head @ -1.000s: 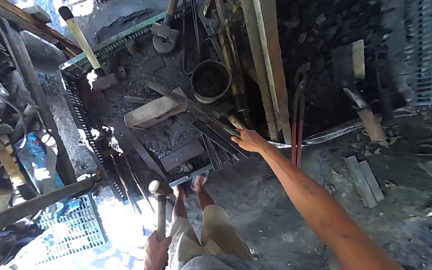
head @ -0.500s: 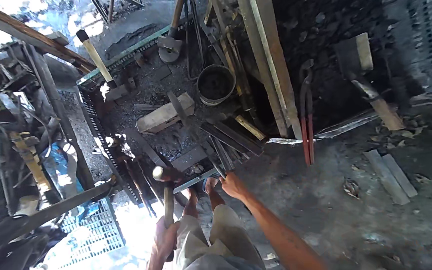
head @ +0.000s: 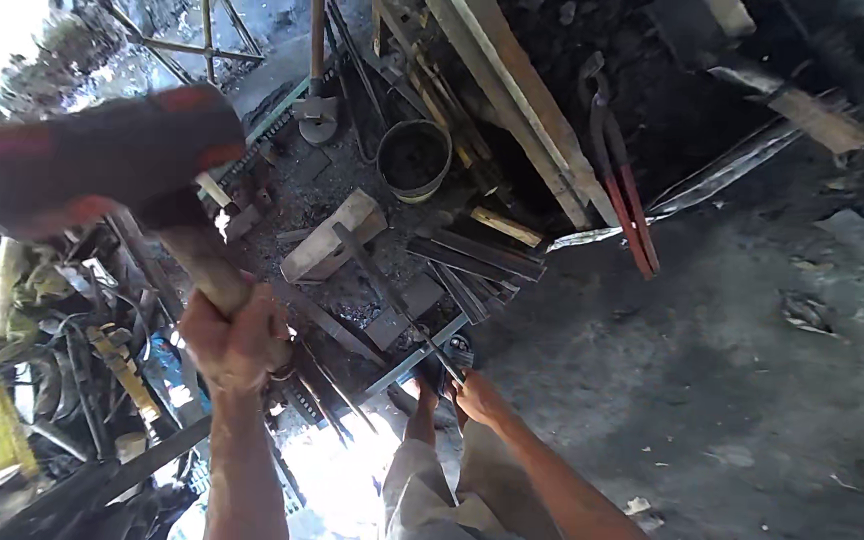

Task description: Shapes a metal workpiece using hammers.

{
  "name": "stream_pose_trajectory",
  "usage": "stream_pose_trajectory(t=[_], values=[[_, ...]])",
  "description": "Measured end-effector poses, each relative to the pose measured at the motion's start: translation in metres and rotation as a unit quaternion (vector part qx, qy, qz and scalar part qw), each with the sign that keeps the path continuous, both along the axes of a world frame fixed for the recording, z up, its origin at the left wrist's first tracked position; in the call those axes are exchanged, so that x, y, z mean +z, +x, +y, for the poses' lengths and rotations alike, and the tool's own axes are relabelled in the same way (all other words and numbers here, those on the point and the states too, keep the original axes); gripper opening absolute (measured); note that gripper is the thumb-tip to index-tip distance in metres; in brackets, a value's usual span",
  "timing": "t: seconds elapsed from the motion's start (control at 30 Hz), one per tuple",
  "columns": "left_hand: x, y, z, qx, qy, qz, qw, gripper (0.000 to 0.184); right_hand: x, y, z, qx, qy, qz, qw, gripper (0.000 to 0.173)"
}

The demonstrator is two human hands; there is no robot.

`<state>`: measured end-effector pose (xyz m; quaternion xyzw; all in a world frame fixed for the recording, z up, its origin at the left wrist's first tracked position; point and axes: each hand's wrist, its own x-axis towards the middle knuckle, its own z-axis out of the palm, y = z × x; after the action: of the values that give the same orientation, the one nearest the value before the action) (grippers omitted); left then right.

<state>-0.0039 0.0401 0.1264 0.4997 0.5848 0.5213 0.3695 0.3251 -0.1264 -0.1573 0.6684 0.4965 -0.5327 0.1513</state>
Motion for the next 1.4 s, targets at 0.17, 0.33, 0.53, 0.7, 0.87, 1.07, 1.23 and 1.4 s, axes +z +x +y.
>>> stream_pose_trajectory(t=[0.17,0.33,0.53,0.7,0.87,1.07,1.23,1.4], values=[[0.055,0.008,0.044,0.010,0.148,0.059,0.987,0.027,-0.003,0.004,0.003,0.012,0.007,-0.012,1.000,0.040],[-0.006,0.027,0.068,0.080,0.163,0.114,0.977,0.023,-0.019,0.006,-0.002,0.016,0.008,-0.018,1.000,0.042],[-0.218,-0.015,0.033,0.022,-0.379,0.294,0.877,0.040,-0.021,0.016,0.006,0.025,0.002,-0.019,1.000,0.040],[-0.116,-0.017,0.025,0.146,-0.206,0.118,0.960,0.029,-0.012,0.019,0.015,0.029,0.012,-0.014,0.999,0.039],[-0.020,-0.015,0.039,0.102,0.090,0.086,0.987,0.028,-0.004,0.008,0.029,0.042,0.018,-0.033,0.998,0.040],[-0.089,0.006,0.044,0.098,0.087,0.177,0.975,0.029,-0.013,0.004,0.037,0.041,0.006,-0.046,0.998,0.044],[-0.211,-0.019,0.015,0.015,-0.387,0.349,0.853,0.041,-0.016,0.009,0.040,0.038,0.024,-0.038,0.998,0.044],[-0.100,-0.022,0.013,0.124,-0.206,0.285,0.928,0.040,0.006,-0.012,0.080,0.041,0.020,-0.060,0.997,0.050]])
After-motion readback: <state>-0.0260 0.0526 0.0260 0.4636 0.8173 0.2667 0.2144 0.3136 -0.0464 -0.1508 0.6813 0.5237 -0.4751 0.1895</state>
